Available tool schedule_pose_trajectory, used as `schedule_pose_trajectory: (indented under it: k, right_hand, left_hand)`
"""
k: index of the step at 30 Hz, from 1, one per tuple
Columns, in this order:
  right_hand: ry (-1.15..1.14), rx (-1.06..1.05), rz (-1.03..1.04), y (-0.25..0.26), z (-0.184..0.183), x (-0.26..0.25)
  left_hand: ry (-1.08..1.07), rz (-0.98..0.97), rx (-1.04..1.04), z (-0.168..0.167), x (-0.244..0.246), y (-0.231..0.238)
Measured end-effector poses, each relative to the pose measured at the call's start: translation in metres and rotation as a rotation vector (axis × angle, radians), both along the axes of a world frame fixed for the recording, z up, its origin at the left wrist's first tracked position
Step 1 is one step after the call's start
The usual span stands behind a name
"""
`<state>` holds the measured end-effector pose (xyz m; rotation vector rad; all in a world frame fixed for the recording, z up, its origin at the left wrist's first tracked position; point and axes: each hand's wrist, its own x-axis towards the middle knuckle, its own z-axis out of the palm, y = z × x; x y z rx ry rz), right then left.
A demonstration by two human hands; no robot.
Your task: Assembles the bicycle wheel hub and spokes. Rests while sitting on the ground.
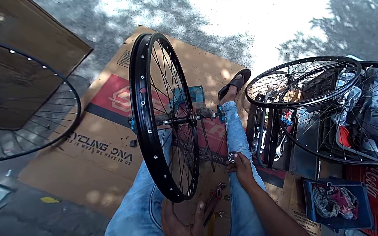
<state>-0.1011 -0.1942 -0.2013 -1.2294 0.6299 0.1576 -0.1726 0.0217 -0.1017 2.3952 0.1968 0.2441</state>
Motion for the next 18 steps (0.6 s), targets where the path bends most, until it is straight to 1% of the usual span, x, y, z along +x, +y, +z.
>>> schedule_pose_trajectory:
  k: [5, 8, 10, 14, 15, 16, 18]
  right_hand:
    - [0.005, -0.003, 0.000, -0.001, 0.000, 0.000]
    - [0.007, -0.003, 0.000, 0.000, -0.001, 0.000]
    - [0.007, -0.005, 0.001, -0.001, -0.001, 0.000]
    - [0.010, 0.001, -0.001, -0.001, -0.002, 0.000]
    - [0.009, 0.005, -0.003, -0.001, -0.002, 0.000]
    - [0.008, 0.007, -0.002, -0.001, -0.002, 0.001]
    - [0.014, 0.005, 0.003, -0.001, -0.001, 0.002]
  left_hand:
    - [-0.054, -0.005, -0.016, 0.001, 0.000, -0.001]
    - [-0.017, 0.035, 0.105, -0.003, 0.004, 0.000]
    - [0.146, 0.037, 0.176, -0.010, 0.004, 0.002]
    - [0.589, 0.092, 0.159, -0.014, 0.014, 0.003]
    - [0.645, 0.105, 0.139, -0.014, 0.016, 0.002]
    - [0.650, 0.116, 0.114, -0.014, 0.017, 0.002]
    - [0.582, 0.110, 0.058, -0.013, 0.014, 0.002]
